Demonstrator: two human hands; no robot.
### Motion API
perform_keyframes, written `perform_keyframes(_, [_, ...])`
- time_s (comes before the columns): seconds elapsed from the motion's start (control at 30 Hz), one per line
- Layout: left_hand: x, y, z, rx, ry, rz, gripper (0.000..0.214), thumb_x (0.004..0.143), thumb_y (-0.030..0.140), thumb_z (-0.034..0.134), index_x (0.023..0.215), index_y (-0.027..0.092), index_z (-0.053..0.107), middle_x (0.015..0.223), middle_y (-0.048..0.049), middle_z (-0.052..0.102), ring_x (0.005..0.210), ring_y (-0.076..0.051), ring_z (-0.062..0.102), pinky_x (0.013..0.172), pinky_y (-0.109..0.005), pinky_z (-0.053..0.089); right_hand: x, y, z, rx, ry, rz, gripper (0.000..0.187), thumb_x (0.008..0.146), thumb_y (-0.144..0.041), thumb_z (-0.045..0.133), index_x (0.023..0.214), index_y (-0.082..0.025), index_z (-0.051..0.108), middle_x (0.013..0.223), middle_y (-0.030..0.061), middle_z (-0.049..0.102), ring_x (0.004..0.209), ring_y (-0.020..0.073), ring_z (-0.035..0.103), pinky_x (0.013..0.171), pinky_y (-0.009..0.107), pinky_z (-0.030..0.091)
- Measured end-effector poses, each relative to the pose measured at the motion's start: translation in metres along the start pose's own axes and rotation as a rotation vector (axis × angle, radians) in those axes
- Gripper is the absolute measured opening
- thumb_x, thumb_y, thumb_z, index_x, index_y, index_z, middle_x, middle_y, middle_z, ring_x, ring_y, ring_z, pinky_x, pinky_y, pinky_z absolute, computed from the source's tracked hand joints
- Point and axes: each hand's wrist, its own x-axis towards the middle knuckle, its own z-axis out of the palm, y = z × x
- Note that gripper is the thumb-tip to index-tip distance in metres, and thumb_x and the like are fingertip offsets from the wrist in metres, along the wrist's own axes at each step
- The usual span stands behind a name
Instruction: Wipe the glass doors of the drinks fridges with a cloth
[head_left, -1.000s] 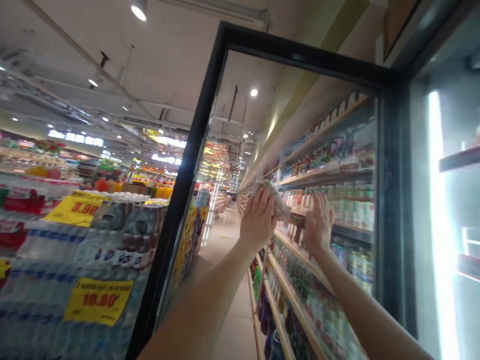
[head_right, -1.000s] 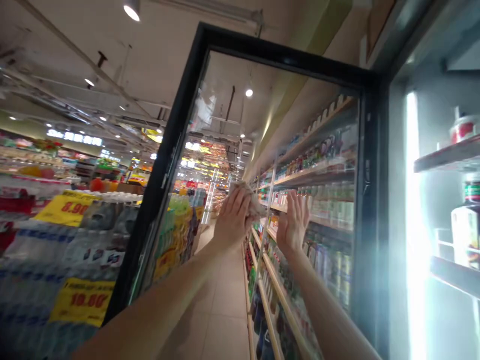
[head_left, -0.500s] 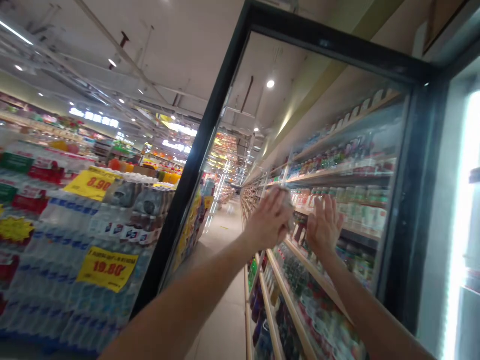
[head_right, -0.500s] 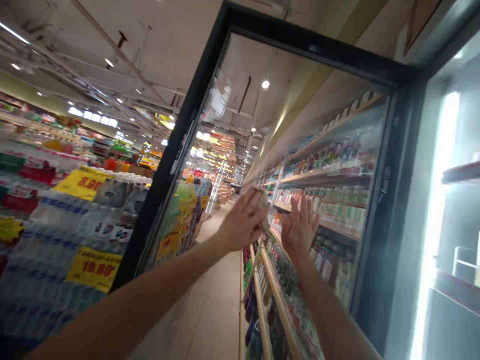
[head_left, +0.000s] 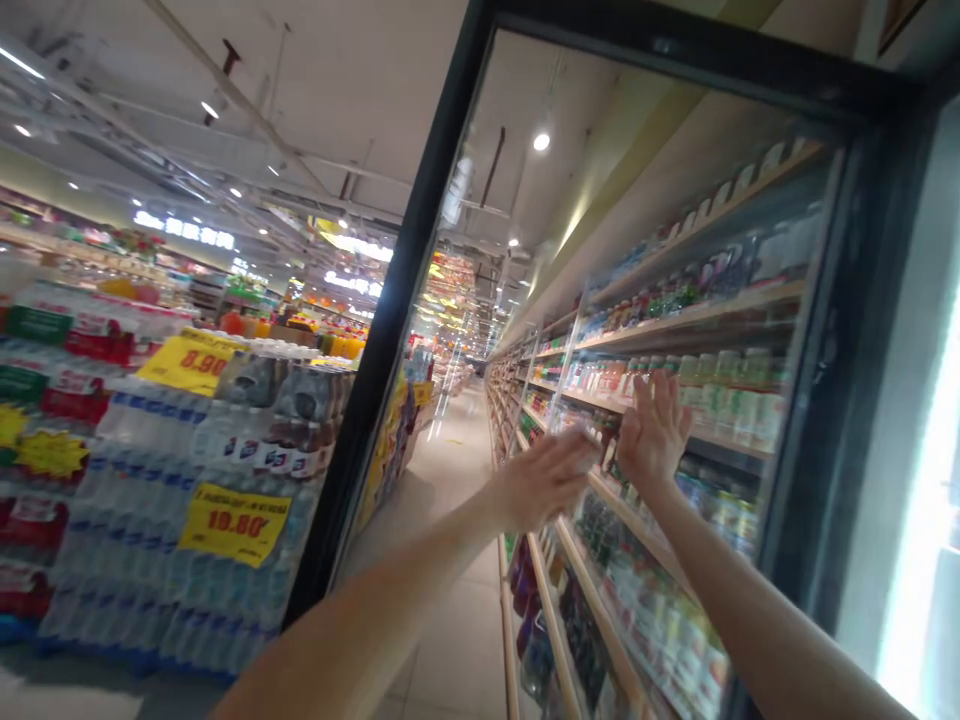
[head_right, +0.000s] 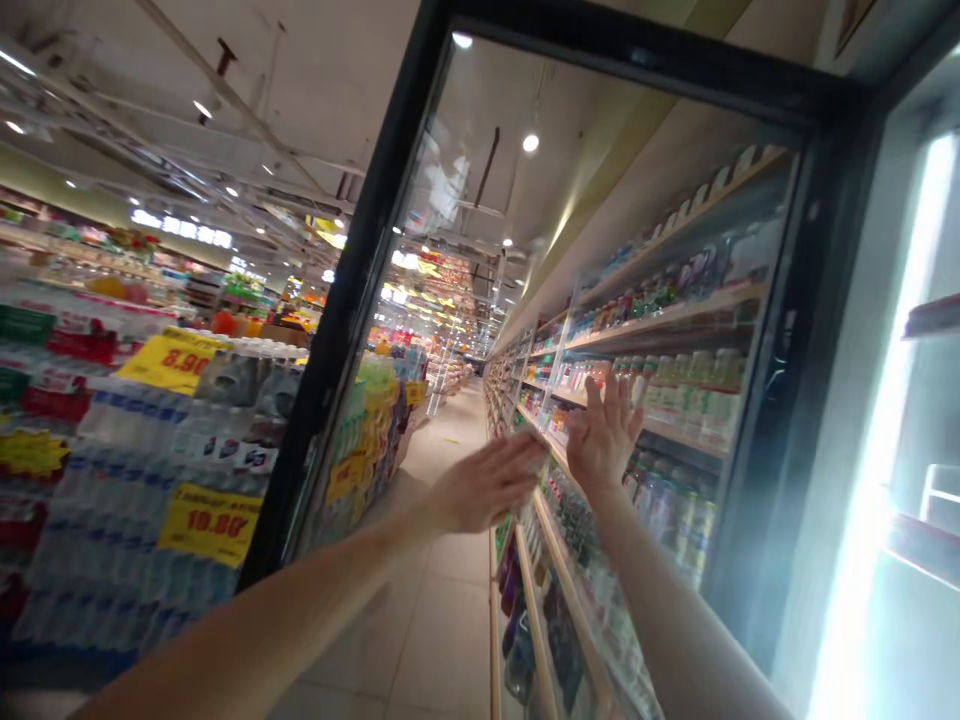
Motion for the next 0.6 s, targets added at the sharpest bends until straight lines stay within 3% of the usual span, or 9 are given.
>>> perform_keyframes(0.07, [-0.005, 0.002, 0.001, -0.012, -0.051, 0.092, 0.039, 0.087, 0.037, 0.045, 0.123, 0.022, 0.05, 0.15, -0.0054, 0.029, 0.142, -0.021, 0.011, 0.114, -0.036, 0.019, -0.001, 0.002, 0.001, 0.001, -0.001, -0.005, 0.049, 0.09, -0.032, 0.029, 0.136, -0.022, 0.042, 0.144, 0.0116, 0.038, 0.137, 0.0262, 0.029, 0.108, 0.054, 0.023])
perform_keyframes(0.1, [-0.008, -0.008, -0.003, 0.009, -0.042, 0.0, 0.039, 0.087, 0.035, 0.045, 0.124, 0.021, 0.049, 0.15, -0.0066, 0.029, 0.142, -0.022, 0.012, 0.114, -0.037, 0.02, -0.001, 0.002, 0.002, -0.001, -0.002, -0.004, 0.049, 0.09, -0.032, 0.03, 0.136, -0.022, 0.041, 0.144, 0.0116, 0.038, 0.137, 0.0264, 0.028, 0.108, 0.054, 0.022])
perform_keyframes(0.2, [-0.017, -0.05, -0.02, 0.127, 0.095, -0.505, 0.043, 0.083, 0.027, 0.049, 0.124, 0.015, 0.048, 0.15, -0.0148, 0.024, 0.142, -0.028, 0.006, 0.112, -0.046, 0.022, -0.001, 0.0, 0.002, -0.013, -0.014, 0.006, 0.05, 0.089, -0.034, 0.032, 0.137, -0.021, 0.04, 0.145, 0.0119, 0.037, 0.137, 0.0269, 0.028, 0.108, 0.054, 0.022])
perform_keyframes(0.27, [-0.024, -0.06, -0.026, 0.155, 0.138, -0.629, 0.045, 0.082, 0.024, 0.05, 0.125, 0.013, 0.046, 0.151, -0.0162, 0.02, 0.142, -0.03, 0.001, 0.112, -0.048, 0.021, 0.0, -0.002, 0.001, -0.023, -0.015, 0.02, 0.05, 0.089, -0.035, 0.032, 0.137, -0.02, 0.041, 0.146, 0.0119, 0.036, 0.137, 0.0269, 0.027, 0.108, 0.054, 0.021])
perform_keyframes(0.3, [-0.028, -0.056, -0.025, 0.135, 0.113, -0.55, 0.045, 0.082, 0.025, 0.05, 0.125, 0.014, 0.046, 0.152, -0.0147, 0.019, 0.142, -0.029, 0.0, 0.113, -0.047, 0.02, 0.0, -0.003, 0.001, -0.026, -0.013, 0.022, 0.05, 0.089, -0.035, 0.032, 0.136, -0.019, 0.042, 0.146, 0.0119, 0.036, 0.138, 0.0268, 0.027, 0.108, 0.053, 0.021])
perform_keyframes(0.4, [-0.042, -0.03, -0.018, 0.012, -0.042, -0.02, 0.041, 0.085, 0.031, 0.047, 0.125, 0.022, 0.048, 0.151, -0.0064, 0.026, 0.143, -0.022, 0.004, 0.115, -0.039, 0.018, 0.0, -0.002, 0.0, -0.021, -0.006, 0.007, 0.049, 0.089, -0.035, 0.031, 0.134, -0.018, 0.044, 0.145, 0.0121, 0.037, 0.137, 0.0267, 0.028, 0.108, 0.053, 0.021])
perform_keyframes(0.43, [-0.048, -0.026, -0.018, -0.006, -0.075, 0.076, 0.04, 0.086, 0.032, 0.046, 0.125, 0.024, 0.048, 0.15, -0.0045, 0.029, 0.143, -0.02, 0.007, 0.115, -0.037, 0.018, 0.0, -0.001, 0.001, -0.017, -0.005, 0.004, 0.049, 0.089, -0.035, 0.031, 0.134, -0.018, 0.044, 0.145, 0.0122, 0.038, 0.137, 0.0268, 0.028, 0.108, 0.053, 0.022])
perform_keyframes(0.47, [-0.053, -0.026, -0.019, -0.002, -0.083, 0.072, 0.041, 0.085, 0.031, 0.046, 0.126, 0.024, 0.048, 0.149, -0.0041, 0.031, 0.143, -0.019, 0.008, 0.115, -0.036, 0.017, 0.0, -0.001, 0.001, -0.015, -0.005, 0.002, 0.049, 0.089, -0.035, 0.031, 0.134, -0.018, 0.045, 0.145, 0.0122, 0.038, 0.137, 0.0268, 0.028, 0.108, 0.053, 0.022])
perform_keyframes(0.6, [-0.075, -0.045, -0.031, 0.139, 0.052, -0.535, 0.051, 0.079, 0.021, 0.05, 0.13, 0.017, 0.044, 0.152, -0.0125, 0.021, 0.142, -0.027, 0.005, 0.113, -0.046, 0.02, 0.0, -0.002, 0.001, -0.017, -0.01, 0.022, 0.049, 0.088, -0.034, 0.032, 0.134, -0.02, 0.044, 0.145, 0.0114, 0.038, 0.137, 0.0264, 0.028, 0.108, 0.053, 0.021])
